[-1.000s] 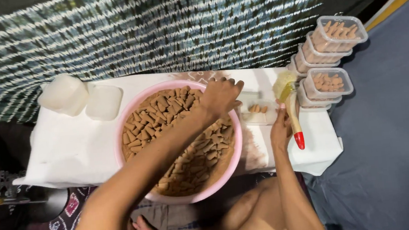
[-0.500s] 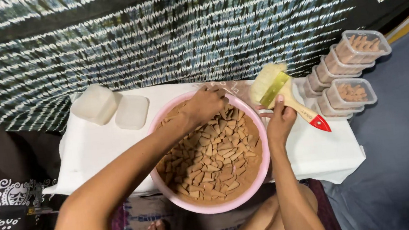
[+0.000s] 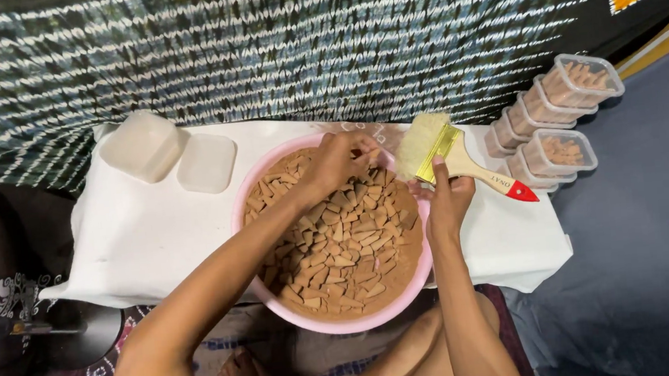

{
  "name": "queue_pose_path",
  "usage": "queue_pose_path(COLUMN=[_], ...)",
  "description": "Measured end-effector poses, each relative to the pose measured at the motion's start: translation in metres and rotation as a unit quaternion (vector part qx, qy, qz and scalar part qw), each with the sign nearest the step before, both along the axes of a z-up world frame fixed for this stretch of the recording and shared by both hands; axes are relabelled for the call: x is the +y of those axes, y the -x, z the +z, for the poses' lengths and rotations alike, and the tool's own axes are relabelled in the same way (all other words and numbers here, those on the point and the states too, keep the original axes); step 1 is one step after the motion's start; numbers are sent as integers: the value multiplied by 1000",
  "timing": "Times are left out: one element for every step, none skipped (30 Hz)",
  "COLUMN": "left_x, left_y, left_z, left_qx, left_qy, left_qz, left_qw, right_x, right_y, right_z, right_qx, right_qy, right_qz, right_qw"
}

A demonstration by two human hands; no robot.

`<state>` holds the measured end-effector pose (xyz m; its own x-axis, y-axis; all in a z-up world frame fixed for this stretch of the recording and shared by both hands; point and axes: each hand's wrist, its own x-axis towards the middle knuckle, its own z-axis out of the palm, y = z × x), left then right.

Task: The person cleans a large number of incense cones in a pink basin by brushing them with a large brush and picking through them by hand, then places some into small clear plastic containers.

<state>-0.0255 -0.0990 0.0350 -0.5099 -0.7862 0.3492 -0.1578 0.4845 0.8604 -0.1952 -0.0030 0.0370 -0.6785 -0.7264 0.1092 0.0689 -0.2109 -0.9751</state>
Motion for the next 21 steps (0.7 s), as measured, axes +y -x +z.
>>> queue_pose_path(left_x=[7,12,18,18,18,18,17,18,17,29,41,53,52,52,52,62,71,78,71,64,56], left_y=[-5,-12,-18,-21,-24,-28,-31,-35,-38,-46,-54,-62,-64,-66,-69,-73,-77,-82,-80,-78,-76], left_z=[-3,-5,-7,-6,-5,-5,-8,-10,-12,-2,8,18,13,7,1,6,11,19,11,3,-5], left_qx=[-1,25,51,51,73,94,94,146,197,196,204,210,208,203,198,196,199,202,200,218,236], left_qy=[0,-43,-86,-84,-106,-128,-127,-169,-211,-211,-242,-273,-273,-274,-274,-275,-272,-265,-263,-275,-287], left_qz=[2,14,27,30,29,28,31,9,-12,-12,-2,8,8,1,-6,-4,7,18,20,24,28], left_qw=[1000,999,995,995,991,987,987,975,957,958,949,939,939,940,941,941,942,943,944,936,928], right_x=[3,3,3,8,13,19,23,29,35,36,37,39,39,40,41,45,49,51,53,55,57], right_y=[-2,-5,-9,-19,-29,-40,-46,-51,-56,-54,-51,-49,-46,-44,-42,-49,-56,-63,-63,-62,-61], right_z=[0,2,3,8,12,16,15,14,13,2,-8,-19,-26,-33,-40,-33,-26,-17,-28,-39,-50], right_qx=[-1,-5,-10,-10,8,26,26,38,49,48,75,101,99,109,119,116,117,118,115,122,129], right_qy=[0,15,31,32,33,33,34,25,15,15,17,18,18,29,39,38,43,51,53,37,21], right_qz=[2,9,16,19,22,26,29,43,58,58,65,70,70,64,57,58,60,63,65,66,68], right_qw=[1000,1000,999,999,999,999,999,998,997,997,995,992,992,992,991,991,990,990,990,990,989])
